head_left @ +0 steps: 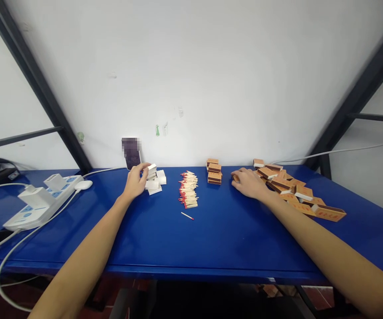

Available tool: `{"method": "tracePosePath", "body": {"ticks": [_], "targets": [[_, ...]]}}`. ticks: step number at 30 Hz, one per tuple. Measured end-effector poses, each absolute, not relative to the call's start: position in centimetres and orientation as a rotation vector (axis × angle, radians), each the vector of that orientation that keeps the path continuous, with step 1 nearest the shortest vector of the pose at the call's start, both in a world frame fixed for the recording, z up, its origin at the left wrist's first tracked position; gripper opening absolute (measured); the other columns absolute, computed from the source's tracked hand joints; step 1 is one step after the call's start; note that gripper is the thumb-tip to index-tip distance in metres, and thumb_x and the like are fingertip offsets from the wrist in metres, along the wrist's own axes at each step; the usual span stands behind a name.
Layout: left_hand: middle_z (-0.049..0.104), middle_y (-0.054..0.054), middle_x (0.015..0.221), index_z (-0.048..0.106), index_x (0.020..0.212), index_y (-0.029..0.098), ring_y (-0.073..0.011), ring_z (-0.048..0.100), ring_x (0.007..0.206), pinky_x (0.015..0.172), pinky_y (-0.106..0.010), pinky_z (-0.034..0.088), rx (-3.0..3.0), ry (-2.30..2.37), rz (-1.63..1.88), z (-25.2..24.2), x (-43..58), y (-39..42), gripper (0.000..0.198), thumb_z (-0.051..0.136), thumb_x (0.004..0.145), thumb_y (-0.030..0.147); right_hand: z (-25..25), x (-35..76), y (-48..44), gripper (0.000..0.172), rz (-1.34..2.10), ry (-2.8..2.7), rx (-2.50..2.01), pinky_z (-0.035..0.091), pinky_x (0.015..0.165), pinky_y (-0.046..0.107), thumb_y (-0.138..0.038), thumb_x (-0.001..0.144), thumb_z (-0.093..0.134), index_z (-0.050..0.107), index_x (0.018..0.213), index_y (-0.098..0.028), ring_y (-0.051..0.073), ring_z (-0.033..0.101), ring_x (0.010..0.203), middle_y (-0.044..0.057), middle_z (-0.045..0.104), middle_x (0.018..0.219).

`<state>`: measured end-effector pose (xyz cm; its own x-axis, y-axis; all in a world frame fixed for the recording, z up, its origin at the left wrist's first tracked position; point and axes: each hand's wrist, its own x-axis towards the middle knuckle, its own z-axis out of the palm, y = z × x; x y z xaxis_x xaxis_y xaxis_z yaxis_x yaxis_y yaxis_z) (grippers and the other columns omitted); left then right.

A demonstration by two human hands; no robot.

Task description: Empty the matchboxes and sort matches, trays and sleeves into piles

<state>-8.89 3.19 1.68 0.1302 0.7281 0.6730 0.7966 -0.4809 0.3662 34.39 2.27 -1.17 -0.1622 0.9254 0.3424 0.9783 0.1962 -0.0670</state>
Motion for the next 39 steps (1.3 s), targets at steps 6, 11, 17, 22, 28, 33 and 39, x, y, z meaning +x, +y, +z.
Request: {"method": "tracePosePath", "body": {"ticks": [6,11,17,22,28,33,39], "targets": [[0.066,-0.007,0.084,0.067,0.113,0.019,-0.0228,0.058,0.082,0.080,-0.037,0.049,-2.319,-1.561,-1.223,1.8,-8.5,2.8,0.037,0.038,0.099,0.038,-1.0,33.2,1.6,0.036,-0.144,-2.239,-1.716,0.046,0.095,0.041,-0.022,0.090,0.049,0.066,0.120,-0.016,0.029,0.058,0.110,0.015,0.062,0.120],[0.065,-0.006,0.082,0.068,0.109,0.020,-0.0230,0.056,0.081,0.079,-0.037,0.048,-2.309,-1.543,-1.201,1.5,-8.5,3.1,0.036,0.039,0.100,0.039,-1.0,33.0,1.6,0.037,-0.083,-2.266,-1.669,0.043,0.102,0.040,-0.018,0.091,0.046,0.065,0.123,-0.014,0.028,0.057,0.114,0.015,0.060,0.122],[0.055,-0.012,0.119,0.068,0.105,0.020,-0.0273,0.051,0.108,0.103,-0.048,0.039,-2.165,-1.497,-1.273,1.0,-8.6,3.4,0.029,0.045,0.097,0.036,-1.0,33.1,1.7,0.038,-0.046,-2.276,-1.659,0.040,0.105,0.041,-0.018,0.091,0.046,0.065,0.124,-0.014,0.029,0.055,0.117,0.015,0.060,0.123],[0.051,-0.013,0.119,0.066,0.111,0.020,-0.0279,0.049,0.112,0.104,-0.049,0.040,-2.145,-1.402,-1.295,1.4,-8.4,2.9,0.028,0.046,0.097,0.033,-0.8,33.3,1.8,0.038,-0.024,-2.287,-1.684,0.041,0.103,0.042,-0.018,0.089,0.049,0.064,0.123,-0.015,0.030,0.054,0.117,0.015,0.058,0.125],[0.052,-0.010,0.129,0.064,0.118,0.026,-0.0310,0.045,0.124,0.109,-0.052,0.037,-2.707,-1.154,-0.822,3.6,-4.7,-1.0,0.037,0.063,0.086,0.046,0.7,33.2,0.0,0.046,0.029,-2.396,-1.688,0.047,0.085,0.040,-0.009,0.074,0.058,0.065,0.118,-0.021,0.030,0.058,0.100,0.012,0.060,0.106],[0.040,-0.012,0.146,0.050,0.138,0.031,-0.0376,0.035,0.135,0.110,-0.058,0.034,-3.003,-0.975,-0.535,3.9,-0.9,-4.1,0.076,0.075,0.073,0.060,2.4,30.2,-4.0,0.041,0.227,-2.669,-1.398,0.046,0.084,0.036,-0.010,0.071,0.059,0.065,0.110,-0.023,0.027,0.056,0.100,0.009,0.059,0.108],[0.052,-0.010,0.127,0.067,0.110,0.027,-0.0327,0.046,0.120,0.102,-0.051,0.040,-3.023,-0.887,-0.542,3.4,0.1,-4.6,0.036,0.075,0.077,0.042,2.5,26.9,-5.9,0.034,0.210,-2.716,-1.191,0.044,0.086,0.039,-0.014,0.077,0.055,0.062,0.109,-0.022,0.028,0.051,0.100,0.009,0.059,0.103]]}}
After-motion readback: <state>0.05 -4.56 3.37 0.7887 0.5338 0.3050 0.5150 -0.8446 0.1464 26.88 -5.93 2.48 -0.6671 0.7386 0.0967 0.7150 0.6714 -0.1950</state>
